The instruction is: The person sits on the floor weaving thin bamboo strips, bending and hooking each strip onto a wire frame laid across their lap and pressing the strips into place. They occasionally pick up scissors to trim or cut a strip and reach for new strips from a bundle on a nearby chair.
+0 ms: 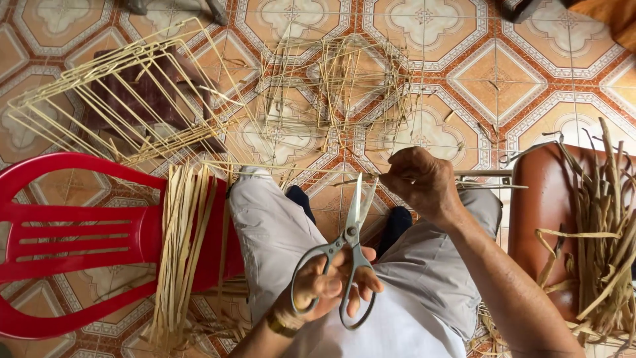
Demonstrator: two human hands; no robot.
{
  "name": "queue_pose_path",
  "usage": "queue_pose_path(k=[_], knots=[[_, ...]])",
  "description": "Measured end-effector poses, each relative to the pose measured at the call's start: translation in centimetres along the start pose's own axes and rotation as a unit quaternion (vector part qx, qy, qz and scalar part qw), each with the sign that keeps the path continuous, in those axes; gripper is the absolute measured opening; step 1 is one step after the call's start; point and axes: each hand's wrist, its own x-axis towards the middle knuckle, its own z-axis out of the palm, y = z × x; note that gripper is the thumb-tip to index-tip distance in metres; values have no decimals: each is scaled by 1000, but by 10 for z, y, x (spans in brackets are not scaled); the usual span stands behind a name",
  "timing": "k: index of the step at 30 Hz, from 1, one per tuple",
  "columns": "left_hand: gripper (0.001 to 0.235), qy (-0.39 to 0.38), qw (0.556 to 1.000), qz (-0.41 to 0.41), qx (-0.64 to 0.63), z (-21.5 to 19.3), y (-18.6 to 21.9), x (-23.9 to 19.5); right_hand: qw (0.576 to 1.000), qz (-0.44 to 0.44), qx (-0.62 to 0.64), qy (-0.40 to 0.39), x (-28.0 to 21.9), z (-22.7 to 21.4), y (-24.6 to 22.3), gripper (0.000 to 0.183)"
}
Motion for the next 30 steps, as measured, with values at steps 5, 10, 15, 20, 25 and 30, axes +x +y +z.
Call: queue_pose_path(k=[5, 10, 15, 20, 25, 30], knots=[[70, -8, 995, -5, -97, -11, -4, 15, 998, 5, 56, 15, -6, -2, 4, 24], [67, -9, 987, -30, -158, -13, -7, 22, 996, 23, 91, 11, -8, 0, 9, 23], [65, 7, 993, -16, -117, -15, -9, 23, 997, 25, 62, 27, -7, -2, 5, 24], [59, 48, 999, 11, -17, -18, -14, 24, 997, 31, 71, 20, -7, -1, 5, 24], [57, 149, 931, 110, 315, -13, 8, -3, 995, 44, 83, 11, -6, -3, 9, 25], [43, 390, 508, 281, 714, -109, 20, -98, 1000, -23, 4, -15, 24, -21, 3, 25]])
